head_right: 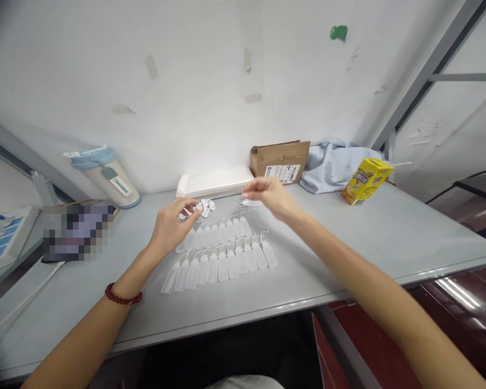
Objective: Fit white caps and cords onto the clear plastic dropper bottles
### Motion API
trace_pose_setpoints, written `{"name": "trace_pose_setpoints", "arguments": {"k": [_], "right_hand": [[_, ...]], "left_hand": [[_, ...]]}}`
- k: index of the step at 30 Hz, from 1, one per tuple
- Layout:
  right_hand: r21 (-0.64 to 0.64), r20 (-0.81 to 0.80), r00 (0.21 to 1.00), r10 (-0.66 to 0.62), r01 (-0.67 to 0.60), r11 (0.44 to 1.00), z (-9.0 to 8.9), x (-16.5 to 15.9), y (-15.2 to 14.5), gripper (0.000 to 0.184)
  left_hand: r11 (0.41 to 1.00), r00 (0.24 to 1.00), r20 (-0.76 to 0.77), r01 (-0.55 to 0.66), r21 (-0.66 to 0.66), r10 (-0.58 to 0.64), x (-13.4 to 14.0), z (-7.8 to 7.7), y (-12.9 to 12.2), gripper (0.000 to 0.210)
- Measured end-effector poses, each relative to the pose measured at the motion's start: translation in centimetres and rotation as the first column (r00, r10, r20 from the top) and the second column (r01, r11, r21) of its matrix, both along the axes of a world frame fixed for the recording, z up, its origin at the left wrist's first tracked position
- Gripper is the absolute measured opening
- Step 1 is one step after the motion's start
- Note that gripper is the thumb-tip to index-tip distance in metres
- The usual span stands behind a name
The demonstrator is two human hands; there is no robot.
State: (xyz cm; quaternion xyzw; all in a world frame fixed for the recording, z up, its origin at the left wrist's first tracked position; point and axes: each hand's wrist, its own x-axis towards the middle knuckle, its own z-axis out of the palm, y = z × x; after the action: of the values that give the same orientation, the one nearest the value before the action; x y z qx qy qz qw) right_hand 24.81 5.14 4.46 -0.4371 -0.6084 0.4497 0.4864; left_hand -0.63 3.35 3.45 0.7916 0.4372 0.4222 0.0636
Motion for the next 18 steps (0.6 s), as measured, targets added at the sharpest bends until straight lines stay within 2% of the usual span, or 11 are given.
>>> {"name": "trace_pose_setpoints", "arguments": {"k": [4,8,11,16,18], "right_hand": [[-0.154,-0.040,0.999,0.021,-0.027,0.988,-1.0,-0.8,0.1,0.018],[-0.250,-0.043,0.999,0.005,-0.016,0.968,-1.5,-0.8,-0.5,0.017],[-0.316,-0.060,0.998,0.035,-0.053,0.947,-1.7,-0.4,-0.7,0.017],[-0.361,-0.070,0.993,0.098,-0.117,0.925,-1.9,0.2,-0.6,0.018],[-0.347,-0.017,0.991,0.136,-0.134,0.928,-1.8,0.3,-0.7,0.018]], "left_hand": [[1.000,1.000,-0.007,-0.012,-0.016,0.012,0.0,-0.3,0.1,0.010],[0.999,0.999,-0.035,-0.010,-0.038,0.009,0.2,-0.1,-0.3,0.011],[1.000,0.998,-0.066,0.006,-0.023,-0.007,0.4,-0.1,-0.6,0.012],[0.999,0.995,-0.097,0.027,0.043,-0.023,0.5,-0.5,-0.7,0.014],[0.999,0.994,-0.107,0.011,0.033,-0.007,0.5,-0.7,-0.7,0.015]]}}
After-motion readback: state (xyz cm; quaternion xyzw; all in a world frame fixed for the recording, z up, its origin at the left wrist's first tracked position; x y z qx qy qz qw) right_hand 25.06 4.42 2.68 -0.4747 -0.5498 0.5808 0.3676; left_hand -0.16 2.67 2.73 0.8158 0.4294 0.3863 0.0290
